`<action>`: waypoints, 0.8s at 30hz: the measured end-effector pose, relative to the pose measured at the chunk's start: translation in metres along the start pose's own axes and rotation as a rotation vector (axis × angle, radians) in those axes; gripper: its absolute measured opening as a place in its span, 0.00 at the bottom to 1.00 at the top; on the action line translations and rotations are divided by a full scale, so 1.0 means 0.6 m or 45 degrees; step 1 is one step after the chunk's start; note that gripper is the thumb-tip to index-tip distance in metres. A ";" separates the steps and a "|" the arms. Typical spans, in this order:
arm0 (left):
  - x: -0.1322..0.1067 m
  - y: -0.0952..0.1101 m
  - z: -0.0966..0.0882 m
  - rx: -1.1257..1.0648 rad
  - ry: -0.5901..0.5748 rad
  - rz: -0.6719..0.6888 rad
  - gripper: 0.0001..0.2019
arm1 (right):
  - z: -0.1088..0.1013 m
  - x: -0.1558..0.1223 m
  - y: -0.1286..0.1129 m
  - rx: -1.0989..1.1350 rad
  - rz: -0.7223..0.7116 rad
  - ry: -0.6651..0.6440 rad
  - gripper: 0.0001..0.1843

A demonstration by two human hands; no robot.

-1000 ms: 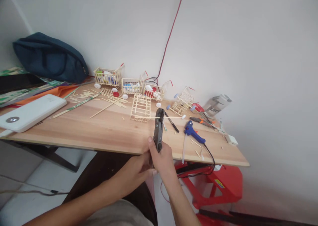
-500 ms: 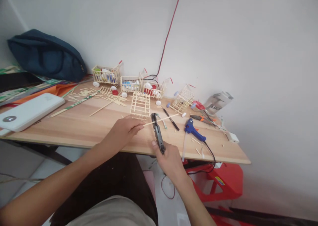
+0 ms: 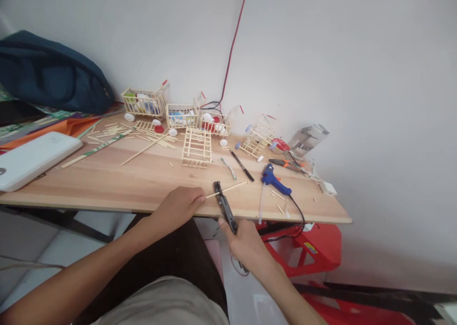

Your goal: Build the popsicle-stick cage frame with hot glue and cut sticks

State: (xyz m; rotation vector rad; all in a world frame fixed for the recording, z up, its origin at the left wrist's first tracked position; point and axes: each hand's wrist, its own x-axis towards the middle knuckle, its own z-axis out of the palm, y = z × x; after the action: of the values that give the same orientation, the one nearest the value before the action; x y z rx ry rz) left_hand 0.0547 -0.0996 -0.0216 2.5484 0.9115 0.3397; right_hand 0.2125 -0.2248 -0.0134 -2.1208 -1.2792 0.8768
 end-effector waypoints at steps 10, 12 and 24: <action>0.001 -0.001 -0.001 0.059 -0.044 -0.003 0.15 | 0.004 0.005 0.005 0.002 0.094 -0.107 0.27; 0.001 0.000 -0.003 0.058 -0.054 -0.021 0.15 | 0.003 0.005 0.004 0.007 0.094 -0.108 0.27; 0.004 -0.006 -0.011 -0.014 -0.045 -0.040 0.14 | 0.005 0.019 0.013 0.073 0.078 -0.106 0.27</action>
State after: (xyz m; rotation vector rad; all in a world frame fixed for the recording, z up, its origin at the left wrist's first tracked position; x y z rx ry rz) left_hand 0.0523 -0.0936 -0.0173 2.5192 0.9330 0.2886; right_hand 0.2187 -0.2178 -0.0241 -2.1083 -1.2198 1.0251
